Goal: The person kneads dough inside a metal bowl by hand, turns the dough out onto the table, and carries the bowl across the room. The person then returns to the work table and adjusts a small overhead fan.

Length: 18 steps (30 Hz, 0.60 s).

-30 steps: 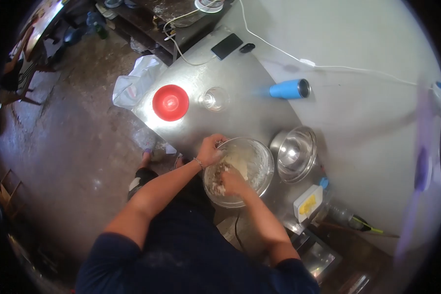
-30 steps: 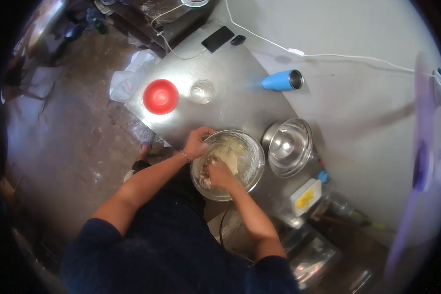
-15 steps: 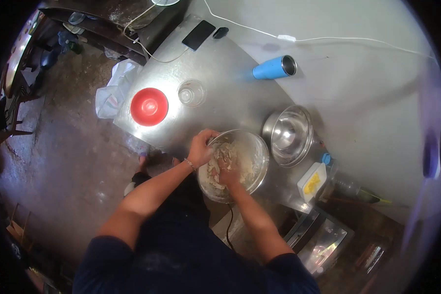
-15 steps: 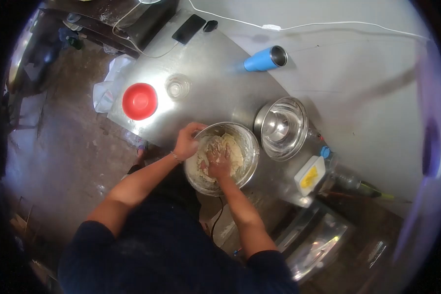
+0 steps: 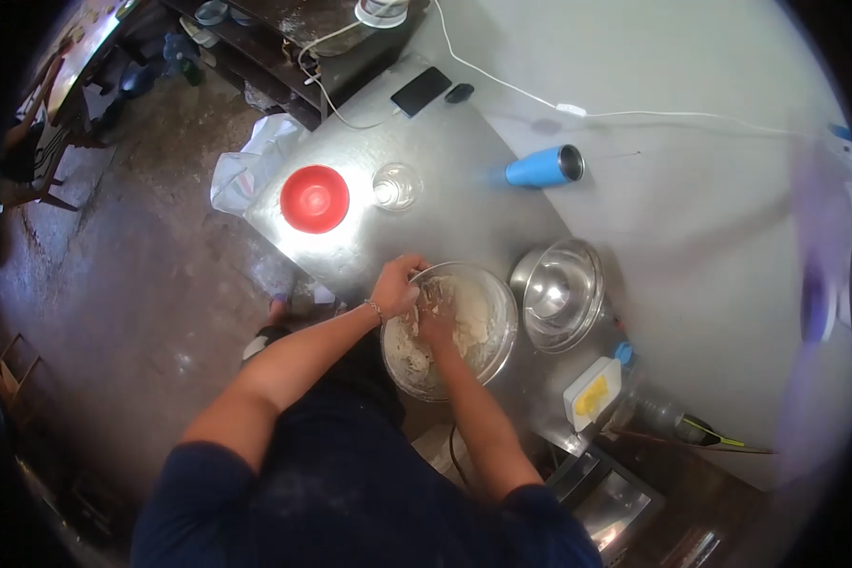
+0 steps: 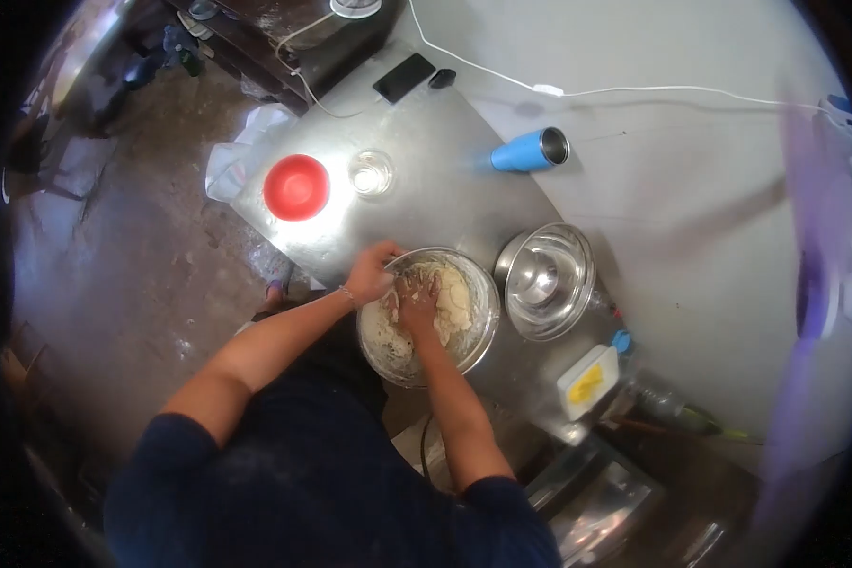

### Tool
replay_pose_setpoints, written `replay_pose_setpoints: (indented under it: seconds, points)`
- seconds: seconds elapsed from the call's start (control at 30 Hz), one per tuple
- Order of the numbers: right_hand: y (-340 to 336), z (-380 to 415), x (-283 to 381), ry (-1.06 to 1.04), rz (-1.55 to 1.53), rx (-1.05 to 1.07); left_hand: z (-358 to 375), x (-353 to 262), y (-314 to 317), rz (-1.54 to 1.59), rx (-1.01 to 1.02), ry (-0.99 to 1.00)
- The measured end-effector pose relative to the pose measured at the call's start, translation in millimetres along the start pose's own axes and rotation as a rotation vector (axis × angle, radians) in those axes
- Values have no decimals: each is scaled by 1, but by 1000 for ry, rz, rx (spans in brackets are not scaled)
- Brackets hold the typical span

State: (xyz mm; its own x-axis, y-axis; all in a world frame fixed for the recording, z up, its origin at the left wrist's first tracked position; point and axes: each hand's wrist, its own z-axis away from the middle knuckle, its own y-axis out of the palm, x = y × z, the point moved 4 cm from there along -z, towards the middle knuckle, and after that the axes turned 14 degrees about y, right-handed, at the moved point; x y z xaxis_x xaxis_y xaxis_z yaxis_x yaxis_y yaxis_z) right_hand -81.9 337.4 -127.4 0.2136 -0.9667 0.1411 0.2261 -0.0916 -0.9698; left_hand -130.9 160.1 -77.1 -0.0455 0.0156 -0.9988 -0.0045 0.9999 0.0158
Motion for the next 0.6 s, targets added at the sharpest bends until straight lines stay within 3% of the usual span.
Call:
replay_pose_setpoints:
  seconds: [0.03,0.1,0.2,0.27,0.37,0.47,0.5,0.6]
  points:
    - [-9,2,3,113,8,229,0,-4,-1,3,3,-4]
    - [-36,19,2,207,-42,364,0,-13,-3,17,21,-3]
    - [-89,47,-13,144,-81,-28,-2,-11,-2,0,28,20]
    - [-131,54,-11,128,79,-398,-1,-6,-2,-8,18,23]
    - [-72,63,-92,703,-698,-246,-2,-8,-2,23,24,-6]
    - [-29,39,-115,1012,-1705,5,-5,-2,0,47,29,-43]
    - [-46,28,-97,1138,-1836,158,-6,-3,-1,35,36,-40]
    - [-23,-6,-113,1113,-1701,314,-4,-4,-1,37,54,-40]
